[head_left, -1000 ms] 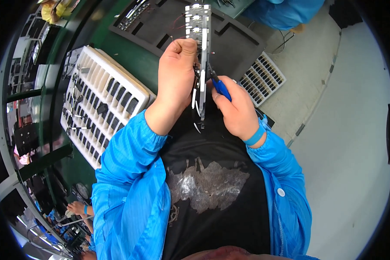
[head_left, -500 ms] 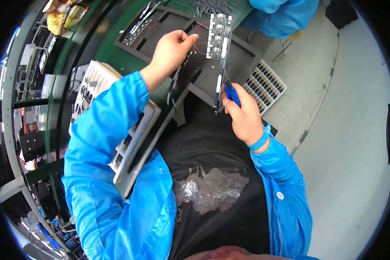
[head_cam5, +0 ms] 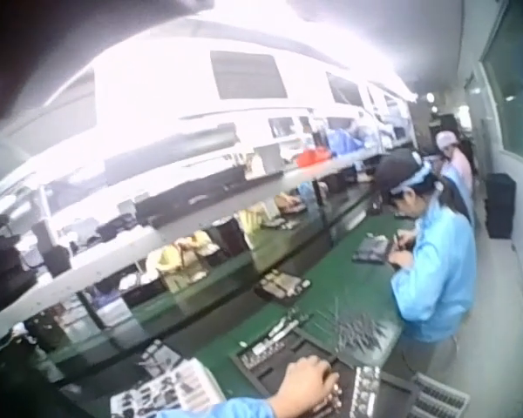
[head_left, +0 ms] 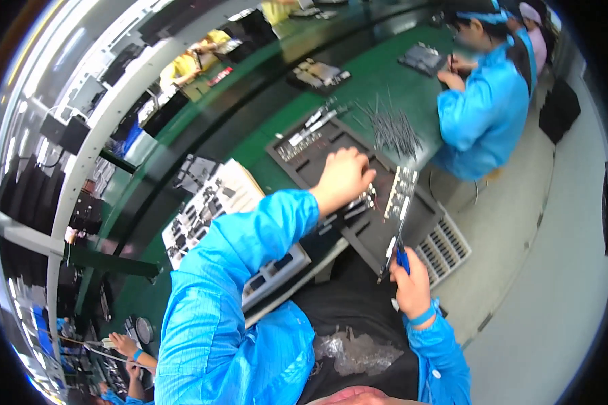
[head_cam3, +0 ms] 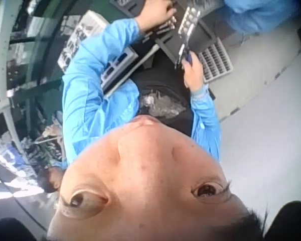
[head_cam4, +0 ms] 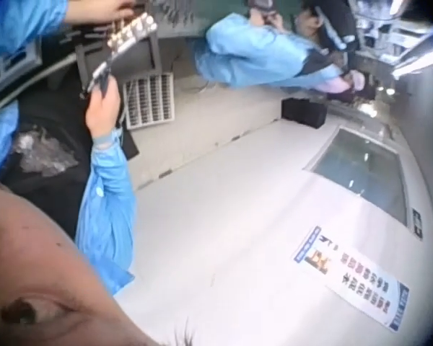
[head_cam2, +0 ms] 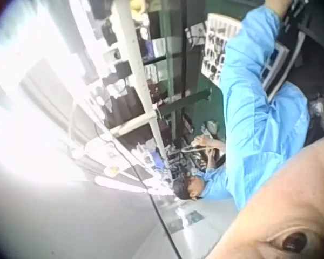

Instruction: The person assembles electronic circuit boards by trimming connector wires with pliers and connecting components from a component tray to the circuit boards.

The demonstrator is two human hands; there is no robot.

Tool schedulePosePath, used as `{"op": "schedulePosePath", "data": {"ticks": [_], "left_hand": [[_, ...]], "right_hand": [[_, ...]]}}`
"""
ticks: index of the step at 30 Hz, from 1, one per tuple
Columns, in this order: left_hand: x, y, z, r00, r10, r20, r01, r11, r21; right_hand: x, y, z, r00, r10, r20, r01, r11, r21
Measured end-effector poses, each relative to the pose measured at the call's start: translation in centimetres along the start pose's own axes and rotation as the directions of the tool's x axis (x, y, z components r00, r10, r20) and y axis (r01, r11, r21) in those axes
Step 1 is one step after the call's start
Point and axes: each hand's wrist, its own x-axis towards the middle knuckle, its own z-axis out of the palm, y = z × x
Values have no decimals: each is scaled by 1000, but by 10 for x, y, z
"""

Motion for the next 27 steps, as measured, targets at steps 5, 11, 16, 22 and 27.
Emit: {"op": "schedulePosePath", "data": {"ticks": [5,11,16,22,27], "left_hand": [[-23,3,-9,912,-205,355,384,121,-915],[-44,48,-51,901,-282,331,317,-93,-944],[-41,54,-41,876,-438,202,277,112,-954],[-50,58,-38,895,-444,43,162,233,-959],[-48,60,-32,908,-419,9,119,235,-965]], "right_hand": [[13,-1,1,992,-122,39,123,991,-48],[24,-8,14,964,-261,55,266,924,-275],[21,-19,20,947,-306,102,322,889,-326],[16,-19,29,938,-312,147,344,881,-324],[18,-19,34,944,-306,121,327,915,-237]]}}
